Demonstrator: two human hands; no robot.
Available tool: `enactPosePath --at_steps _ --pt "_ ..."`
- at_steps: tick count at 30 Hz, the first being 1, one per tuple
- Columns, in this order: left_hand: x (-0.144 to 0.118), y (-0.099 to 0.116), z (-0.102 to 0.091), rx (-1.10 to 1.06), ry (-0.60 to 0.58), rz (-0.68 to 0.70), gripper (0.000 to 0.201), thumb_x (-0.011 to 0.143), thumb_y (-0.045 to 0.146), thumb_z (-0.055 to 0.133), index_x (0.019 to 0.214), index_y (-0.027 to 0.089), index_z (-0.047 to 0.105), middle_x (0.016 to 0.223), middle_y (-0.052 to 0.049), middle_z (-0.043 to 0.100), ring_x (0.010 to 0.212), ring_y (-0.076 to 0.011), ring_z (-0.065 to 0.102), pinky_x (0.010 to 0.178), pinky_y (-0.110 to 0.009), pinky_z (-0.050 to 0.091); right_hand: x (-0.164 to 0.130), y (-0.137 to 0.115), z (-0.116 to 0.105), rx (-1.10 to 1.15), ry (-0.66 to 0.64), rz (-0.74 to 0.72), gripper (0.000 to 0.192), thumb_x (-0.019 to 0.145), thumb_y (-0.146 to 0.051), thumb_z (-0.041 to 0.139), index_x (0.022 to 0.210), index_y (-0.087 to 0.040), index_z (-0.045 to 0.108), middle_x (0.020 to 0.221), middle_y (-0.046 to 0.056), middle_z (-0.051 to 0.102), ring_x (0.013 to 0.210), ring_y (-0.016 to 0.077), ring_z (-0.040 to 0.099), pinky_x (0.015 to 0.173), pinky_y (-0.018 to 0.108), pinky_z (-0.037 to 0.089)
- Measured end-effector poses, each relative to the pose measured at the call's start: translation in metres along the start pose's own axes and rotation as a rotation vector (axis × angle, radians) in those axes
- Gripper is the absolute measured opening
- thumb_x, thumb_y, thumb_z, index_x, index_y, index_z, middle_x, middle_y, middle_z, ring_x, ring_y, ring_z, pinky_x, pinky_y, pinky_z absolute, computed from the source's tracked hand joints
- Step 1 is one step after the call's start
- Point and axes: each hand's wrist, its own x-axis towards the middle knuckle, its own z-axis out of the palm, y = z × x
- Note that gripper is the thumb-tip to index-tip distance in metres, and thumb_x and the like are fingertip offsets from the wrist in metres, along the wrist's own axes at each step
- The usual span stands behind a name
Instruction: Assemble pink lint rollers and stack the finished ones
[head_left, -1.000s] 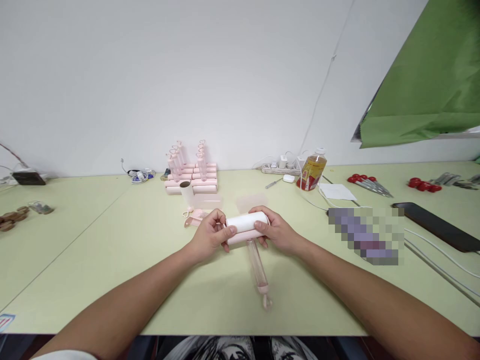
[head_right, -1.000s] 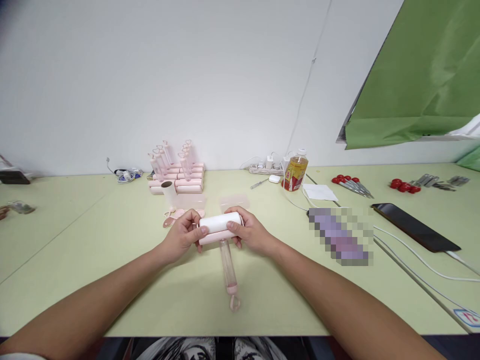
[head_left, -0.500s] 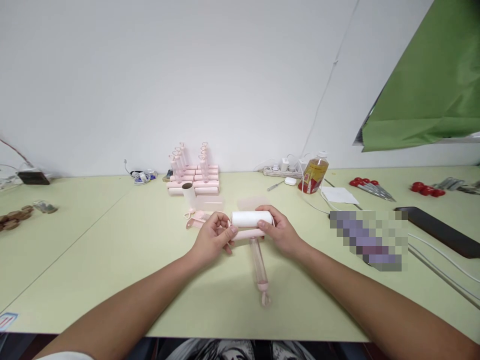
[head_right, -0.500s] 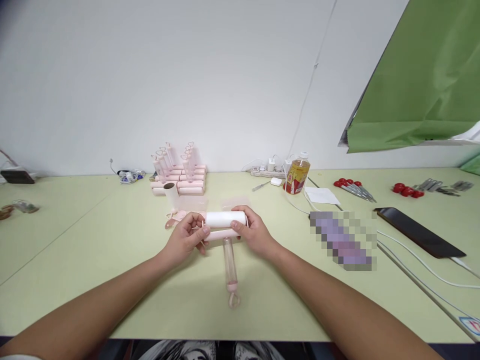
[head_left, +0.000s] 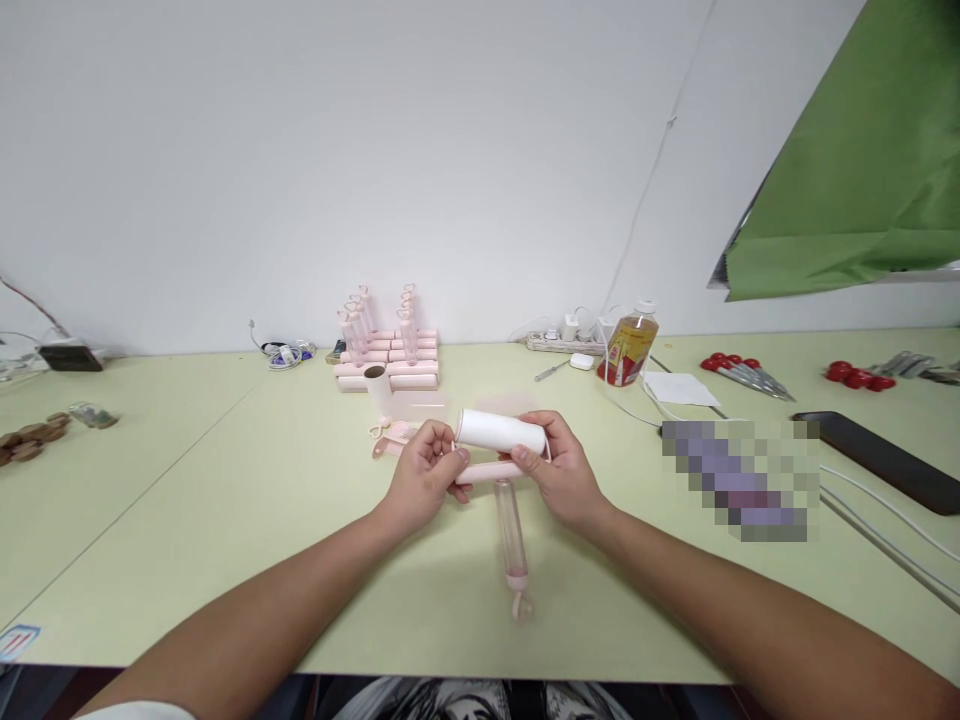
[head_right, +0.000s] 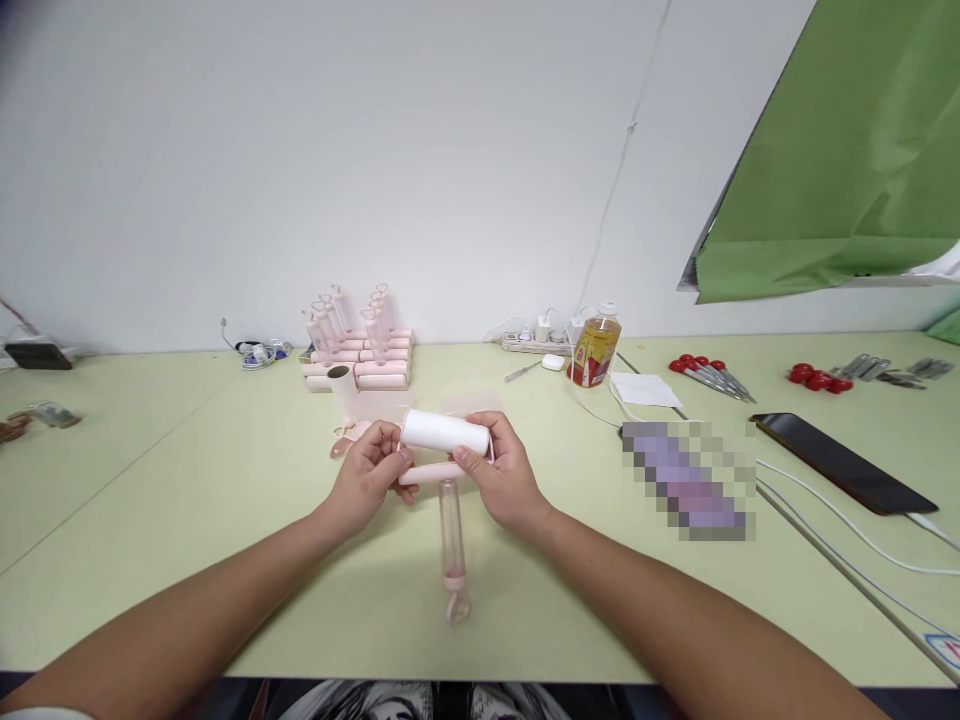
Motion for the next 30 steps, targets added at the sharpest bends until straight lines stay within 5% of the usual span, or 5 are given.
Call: enactPosePath --at_steps 8,30 --pt "-0.0038 -0.0029 0.0010 -0.048 -0.113 0.008 0.054 0.078 0.047 0.067 0.114 0.023 0.035 0.064 0.009 0.054 0.051 -0.0126 0.059 0.046 -0.029 0.056 0.0056 0.0005 -0.0100 -0.064 -0.106 0.071 0.044 0.072 -0.044 0.074 0.104 -0.024 0.051 0.087 0.001 0.058 0.074 0.0172 0.060 0.068 0.032 0.052" --pt "-0.0008 -0.0086 0.0030 -0.090 -0.069 0.081 0.051 0.081 0.052 0.064 0.105 0.026 0.028 0.064 0.009 0.055 0.049 -0.0126 0.059 0.042 -0.025 0.054 0.0080 -0.0029 -0.0057 0.215 0.014 0.124 0.045 0.071 -0.041 0.077 0.099 -0.027 0.045 0.093 -0.002 0.064 0.070 0.0169 0.068 0.064 0.031 0.055"
